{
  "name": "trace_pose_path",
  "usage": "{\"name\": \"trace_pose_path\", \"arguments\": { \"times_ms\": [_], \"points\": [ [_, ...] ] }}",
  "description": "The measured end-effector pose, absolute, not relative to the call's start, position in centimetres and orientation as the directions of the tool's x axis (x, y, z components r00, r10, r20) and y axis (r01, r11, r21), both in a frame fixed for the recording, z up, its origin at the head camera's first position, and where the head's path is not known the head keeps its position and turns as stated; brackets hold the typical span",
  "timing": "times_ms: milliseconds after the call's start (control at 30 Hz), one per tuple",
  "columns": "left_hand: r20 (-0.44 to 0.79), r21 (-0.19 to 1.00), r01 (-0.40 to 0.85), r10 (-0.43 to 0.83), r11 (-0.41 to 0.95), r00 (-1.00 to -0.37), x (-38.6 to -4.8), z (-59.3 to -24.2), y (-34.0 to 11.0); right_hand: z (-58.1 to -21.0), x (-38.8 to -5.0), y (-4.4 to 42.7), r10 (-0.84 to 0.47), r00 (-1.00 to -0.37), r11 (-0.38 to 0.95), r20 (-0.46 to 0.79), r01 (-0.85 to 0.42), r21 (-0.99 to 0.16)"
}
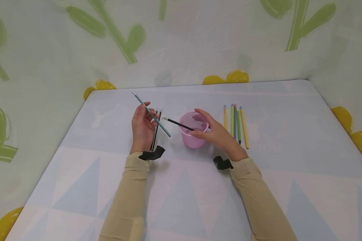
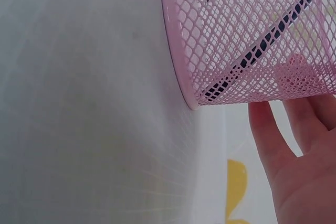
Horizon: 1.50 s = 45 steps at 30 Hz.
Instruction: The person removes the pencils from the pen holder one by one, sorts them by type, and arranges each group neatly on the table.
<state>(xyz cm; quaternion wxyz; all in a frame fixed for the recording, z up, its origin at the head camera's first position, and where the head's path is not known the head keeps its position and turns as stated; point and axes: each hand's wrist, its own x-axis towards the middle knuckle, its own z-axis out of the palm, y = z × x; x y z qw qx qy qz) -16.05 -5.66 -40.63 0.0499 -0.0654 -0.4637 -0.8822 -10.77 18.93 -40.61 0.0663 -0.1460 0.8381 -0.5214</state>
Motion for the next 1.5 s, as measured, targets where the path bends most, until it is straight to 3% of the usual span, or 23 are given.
{"name": "trace_pose_path", "arguments": {
  "times_ms": [200,467,767,1000,1267,1500],
  "points": [
    [0.107,0.979,0.107,-0.008,-0.171,-0.994,-16.1,-41.0,-5.0,-40.9,-10.8,19.1,-0.315,-0.947,0.384,0.066,-0.191,-0.903],
    [0.046,0.986,0.048,0.021,0.162,-0.999,-16.4,-42.0,-4.4,-40.9,-10.8,19.1,-0.312,-0.947,0.369,0.070,-0.189,-0.910],
    [0.091,0.902,0.125,0.103,0.414,-0.991,-16.3,-42.7,-3.8,-41.0,-10.9,19.1,-0.313,-0.947,0.364,0.075,-0.192,-0.911],
    [0.095,0.734,0.164,0.139,0.660,-0.986,-16.1,-43.0,-3.8,-39.9,-10.4,18.7,-0.306,-0.951,0.367,0.032,-0.148,-0.918],
    [0.098,0.615,0.202,0.180,0.763,-0.979,-16.1,-43.4,-3.6,-38.1,-9.4,18.1,-0.317,-0.948,0.363,0.028,-0.149,-0.920],
    [0.053,0.491,0.230,0.235,0.840,-0.971,-15.8,-42.9,-3.2,-40.7,-10.7,18.8,-0.315,-0.947,0.351,0.061,-0.175,-0.920]
  ]
}}
